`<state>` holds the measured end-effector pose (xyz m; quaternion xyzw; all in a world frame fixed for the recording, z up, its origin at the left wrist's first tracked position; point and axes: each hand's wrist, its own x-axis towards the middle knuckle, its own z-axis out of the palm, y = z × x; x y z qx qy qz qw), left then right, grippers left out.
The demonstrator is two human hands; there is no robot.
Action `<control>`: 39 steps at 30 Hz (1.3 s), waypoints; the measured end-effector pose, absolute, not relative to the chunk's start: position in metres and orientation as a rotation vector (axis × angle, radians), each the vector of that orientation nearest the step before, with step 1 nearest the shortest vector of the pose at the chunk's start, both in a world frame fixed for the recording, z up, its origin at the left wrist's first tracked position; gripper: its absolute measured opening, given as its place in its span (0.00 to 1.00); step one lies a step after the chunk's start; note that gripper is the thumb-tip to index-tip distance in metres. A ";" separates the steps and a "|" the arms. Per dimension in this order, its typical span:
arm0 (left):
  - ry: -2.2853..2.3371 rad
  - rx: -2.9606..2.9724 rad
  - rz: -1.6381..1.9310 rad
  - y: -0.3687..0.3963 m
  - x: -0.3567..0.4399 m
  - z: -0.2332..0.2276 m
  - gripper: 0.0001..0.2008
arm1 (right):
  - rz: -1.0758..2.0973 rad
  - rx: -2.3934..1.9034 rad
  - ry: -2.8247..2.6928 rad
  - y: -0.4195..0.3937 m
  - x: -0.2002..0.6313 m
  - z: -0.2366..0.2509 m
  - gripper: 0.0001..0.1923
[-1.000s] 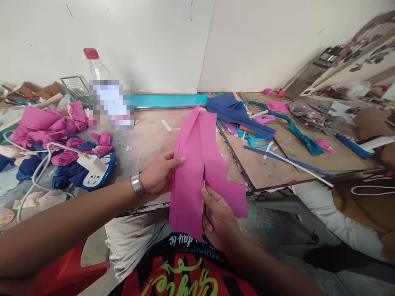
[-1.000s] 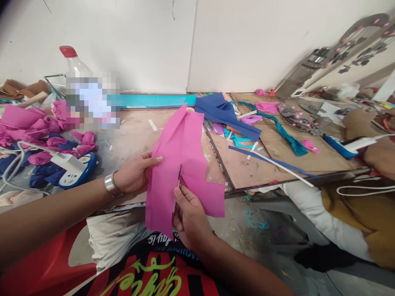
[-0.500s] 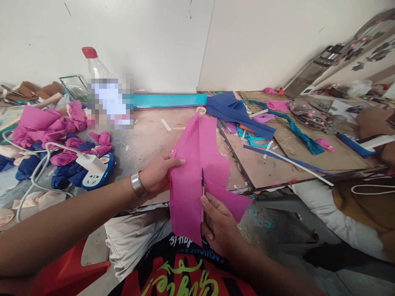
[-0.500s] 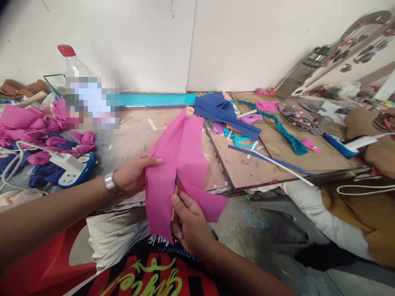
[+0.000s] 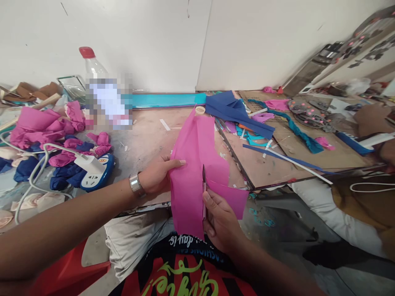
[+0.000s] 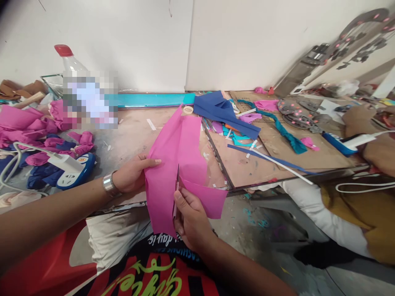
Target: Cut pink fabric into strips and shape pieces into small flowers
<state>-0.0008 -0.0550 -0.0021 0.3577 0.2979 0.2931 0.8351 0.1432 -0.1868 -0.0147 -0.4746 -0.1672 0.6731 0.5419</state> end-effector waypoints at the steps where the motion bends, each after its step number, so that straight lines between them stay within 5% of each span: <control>1: 0.635 0.754 0.626 -0.055 -0.001 -0.002 0.11 | 1.606 -1.125 -0.397 -0.187 0.144 -0.014 0.22; 24: 0.610 0.614 0.639 -0.052 -0.001 -0.002 0.16 | 1.686 -1.097 -0.483 -0.188 0.145 -0.015 0.23; 39: 0.739 0.808 0.737 -0.054 -0.003 -0.002 0.10 | 1.605 -1.155 -0.476 -0.189 0.145 -0.015 0.23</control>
